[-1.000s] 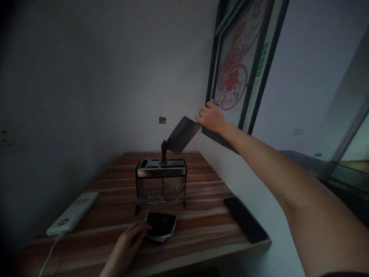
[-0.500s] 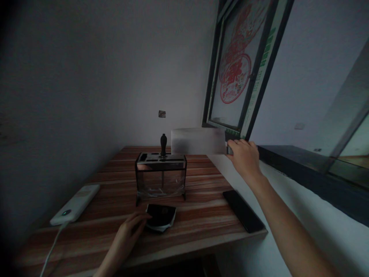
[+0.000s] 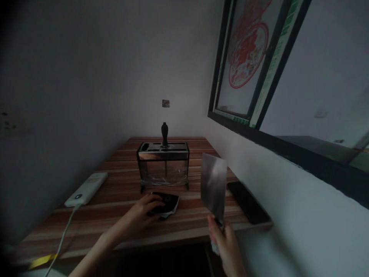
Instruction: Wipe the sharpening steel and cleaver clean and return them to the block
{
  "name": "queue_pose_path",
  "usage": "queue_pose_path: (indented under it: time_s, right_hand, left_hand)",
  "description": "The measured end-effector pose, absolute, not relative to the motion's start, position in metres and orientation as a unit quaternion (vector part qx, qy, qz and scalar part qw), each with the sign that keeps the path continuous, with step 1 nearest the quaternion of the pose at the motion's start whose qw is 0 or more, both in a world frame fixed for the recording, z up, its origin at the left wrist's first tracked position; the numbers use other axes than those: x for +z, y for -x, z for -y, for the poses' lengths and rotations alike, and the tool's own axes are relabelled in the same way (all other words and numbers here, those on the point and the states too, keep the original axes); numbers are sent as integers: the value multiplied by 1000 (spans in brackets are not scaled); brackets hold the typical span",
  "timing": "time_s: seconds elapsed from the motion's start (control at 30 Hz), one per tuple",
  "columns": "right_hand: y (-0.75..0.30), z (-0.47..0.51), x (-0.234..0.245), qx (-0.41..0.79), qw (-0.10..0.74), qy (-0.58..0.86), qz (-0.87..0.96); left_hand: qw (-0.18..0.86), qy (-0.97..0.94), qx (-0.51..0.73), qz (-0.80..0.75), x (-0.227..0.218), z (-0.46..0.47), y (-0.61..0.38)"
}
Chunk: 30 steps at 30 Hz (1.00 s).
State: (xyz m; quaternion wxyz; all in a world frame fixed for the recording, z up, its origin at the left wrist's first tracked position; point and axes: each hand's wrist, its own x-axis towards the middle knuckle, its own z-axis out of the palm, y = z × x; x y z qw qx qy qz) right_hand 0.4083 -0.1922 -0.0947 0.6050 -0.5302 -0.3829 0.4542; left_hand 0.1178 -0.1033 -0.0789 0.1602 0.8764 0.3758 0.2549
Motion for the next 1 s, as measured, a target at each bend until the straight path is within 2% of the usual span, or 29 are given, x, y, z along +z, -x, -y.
queue_pose_path:
  time_s: [0.13,0.3,0.43,0.57,0.7,0.83,1.0]
  right_hand:
    - [-365,201,-107,556,590,479,337]
    - [-348,209,-84,695,546,363,295]
    - [-346,215,-73,739,551,297,251]
    - [-347,218,-80,739,541,299,268]
    - [-351,222,-95,718,513,339,326]
    - [-356,229,-99,704,476,380,365]
    - [-366,236,-87,631,486,465,385]
  left_hand:
    - [183,-890,195,-369,-80,101,-116]
    - [112,-915,140,-361,-72,101,-125]
    - [66,-914,118,-381,-69,101,-139]
    - [82,-888,122,-437,-76,102,-150]
    - [142,-844,168,-489,-86,106,-153]
    - [191,-831,187,-489,-91,112,-147]
    - [208,-850,168,-454,-86,117,-136]
